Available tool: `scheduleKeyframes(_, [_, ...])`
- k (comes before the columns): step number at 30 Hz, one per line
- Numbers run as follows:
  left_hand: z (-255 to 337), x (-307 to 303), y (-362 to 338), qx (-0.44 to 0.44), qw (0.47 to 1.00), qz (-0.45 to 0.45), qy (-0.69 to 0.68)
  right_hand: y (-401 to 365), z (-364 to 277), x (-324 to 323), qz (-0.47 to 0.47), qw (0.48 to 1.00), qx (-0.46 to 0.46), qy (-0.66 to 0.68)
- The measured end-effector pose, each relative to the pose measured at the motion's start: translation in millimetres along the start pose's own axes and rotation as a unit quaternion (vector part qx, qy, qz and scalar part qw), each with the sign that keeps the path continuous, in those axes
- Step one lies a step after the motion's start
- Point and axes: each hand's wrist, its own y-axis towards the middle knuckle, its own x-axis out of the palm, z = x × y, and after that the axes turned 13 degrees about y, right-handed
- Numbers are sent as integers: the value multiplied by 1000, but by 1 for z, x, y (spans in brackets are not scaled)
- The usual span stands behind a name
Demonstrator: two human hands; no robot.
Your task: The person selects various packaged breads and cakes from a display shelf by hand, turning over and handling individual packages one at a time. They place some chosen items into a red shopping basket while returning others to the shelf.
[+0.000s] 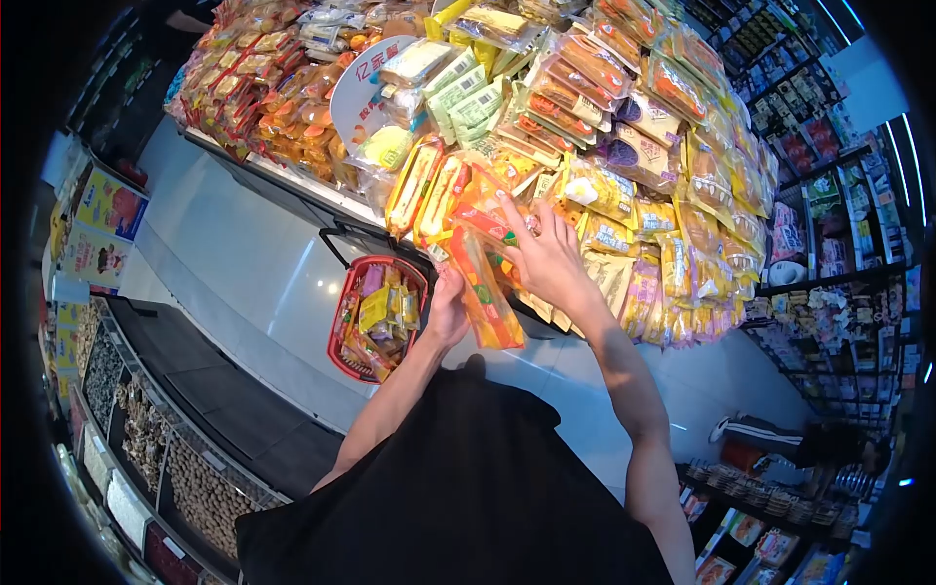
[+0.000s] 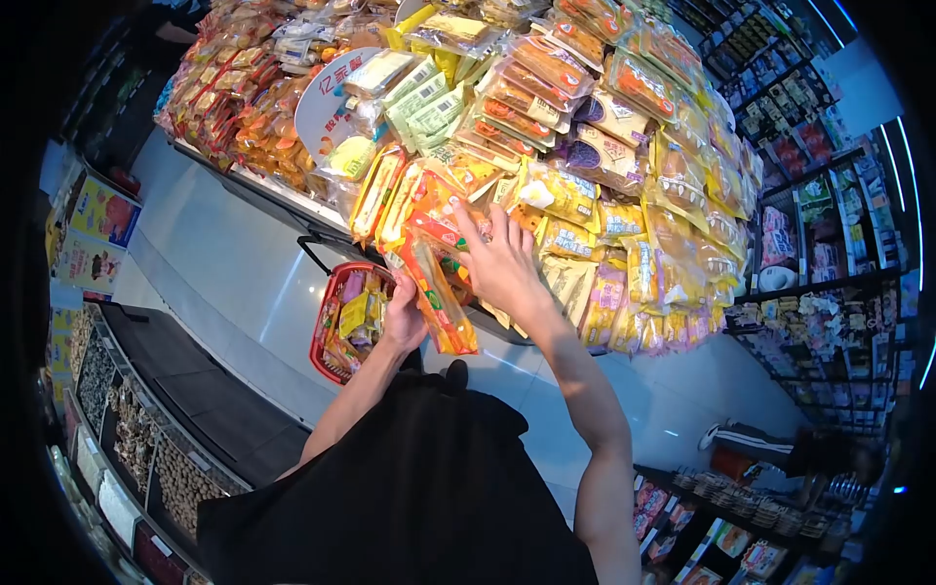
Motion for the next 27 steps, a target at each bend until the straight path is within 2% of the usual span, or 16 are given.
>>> scheduleKeyframes(3, [-2, 1, 0, 5, 1000, 19, -21, 5, -10, 9, 40, 999, 3, -12])
scheduleKeyframes(5, [-3, 3, -2, 20, 1000, 4, -15, 10, -2, 22, 88, 994, -65, 3])
scheduleKeyframes(6, [-5, 2, -2, 19, 1000, 4, -15, 12, 3, 24, 88, 994, -64, 3])
scheduleKeyframes(8, [-10, -1, 0, -2, 998, 53, -30, 14, 12, 27, 83, 991, -97, 49])
scheduleKeyframes(12, [-16, -9, -1, 4, 999, 15, -37, 5, 5, 18, 49, 994, -96, 29])
scheduleKeyframes(15, [-13, -2, -6, 10, 999, 15, -39, -1, 1, 22, 59, 992, -110, 24])
scheduleKeyframes(17, [-20, -13, -6, 8, 999, -16, -39, -2, 1, 26, 73, 990, -117, 15])
scheduleKeyframes(24, [-23, -17, -7, 10, 999, -37, -25, -2, 7, 38, 97, 992, -80, 22])
scheduleKeyframes(27, [-18, -12, -10, 1, 999, -28, -28, -2, 8, 35, 80, 994, -76, 25])
